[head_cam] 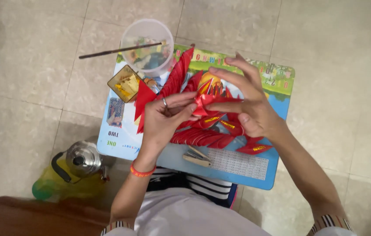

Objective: The recorder is assembling small red paper folded shapes and inserting gold paper slips into them, likely for a festive decoration.

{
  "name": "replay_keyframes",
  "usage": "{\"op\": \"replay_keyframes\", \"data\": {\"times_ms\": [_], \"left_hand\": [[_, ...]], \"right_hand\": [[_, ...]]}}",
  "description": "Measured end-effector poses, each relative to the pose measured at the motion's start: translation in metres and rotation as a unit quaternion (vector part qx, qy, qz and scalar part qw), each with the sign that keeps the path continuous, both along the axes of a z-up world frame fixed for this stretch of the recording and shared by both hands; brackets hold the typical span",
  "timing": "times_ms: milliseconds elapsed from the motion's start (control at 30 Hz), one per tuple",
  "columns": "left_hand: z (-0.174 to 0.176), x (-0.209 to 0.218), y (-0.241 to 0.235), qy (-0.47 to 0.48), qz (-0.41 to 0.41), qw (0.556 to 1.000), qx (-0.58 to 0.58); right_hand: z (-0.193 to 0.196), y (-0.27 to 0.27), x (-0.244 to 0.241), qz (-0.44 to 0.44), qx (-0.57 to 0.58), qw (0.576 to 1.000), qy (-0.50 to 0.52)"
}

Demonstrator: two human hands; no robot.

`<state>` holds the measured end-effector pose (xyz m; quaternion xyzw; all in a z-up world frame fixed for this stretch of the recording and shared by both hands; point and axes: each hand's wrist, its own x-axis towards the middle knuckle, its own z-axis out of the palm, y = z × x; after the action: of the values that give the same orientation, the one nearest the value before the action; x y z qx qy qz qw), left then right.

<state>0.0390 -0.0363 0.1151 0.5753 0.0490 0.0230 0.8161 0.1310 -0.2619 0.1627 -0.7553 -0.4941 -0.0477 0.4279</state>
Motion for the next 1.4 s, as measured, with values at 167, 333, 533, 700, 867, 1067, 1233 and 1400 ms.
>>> {"op": "replay_keyframes", "data": {"times_ms": [167,333,533,700,867,1067,1233,1400], "left_hand": [[0.007,-0.001,0.001,0.009,-0.027,1.0,-0.008],[0.007,-0.003,0.003,0.055,-0.057,0.997,-0.012],[0.005,-0.006,0.0,0.06,-0.08,0.995,-0.025],[-0.017,-0.007,0.004,0.064,-0.086,0.993,-0.046],[-0.047,-0.01,0.018,0.095,-0.096,0.989,-0.052],[-0.05,-0.014,0.037,0.131,-0.099,0.986,-0.035],[-0.052,-0.026,0.065,0.066,0.056,0.996,-0.021],[-0.041,-0.042,0.086,0.037,0.154,0.987,-0.013]], "right_hand": [[0.007,-0.016,-0.003,0.015,0.005,0.998,-0.065],[0.006,-0.031,-0.008,0.035,0.017,0.997,-0.07],[0.005,-0.037,-0.016,0.024,0.039,0.998,-0.034],[-0.007,-0.031,-0.022,0.035,0.002,0.999,-0.002],[-0.029,-0.033,-0.029,-0.023,0.005,1.0,0.02],[-0.047,-0.016,-0.03,-0.07,0.03,0.996,0.051],[-0.049,0.03,-0.016,-0.105,0.095,0.983,0.115],[-0.048,0.083,-0.001,-0.174,0.028,0.975,0.134]]}}
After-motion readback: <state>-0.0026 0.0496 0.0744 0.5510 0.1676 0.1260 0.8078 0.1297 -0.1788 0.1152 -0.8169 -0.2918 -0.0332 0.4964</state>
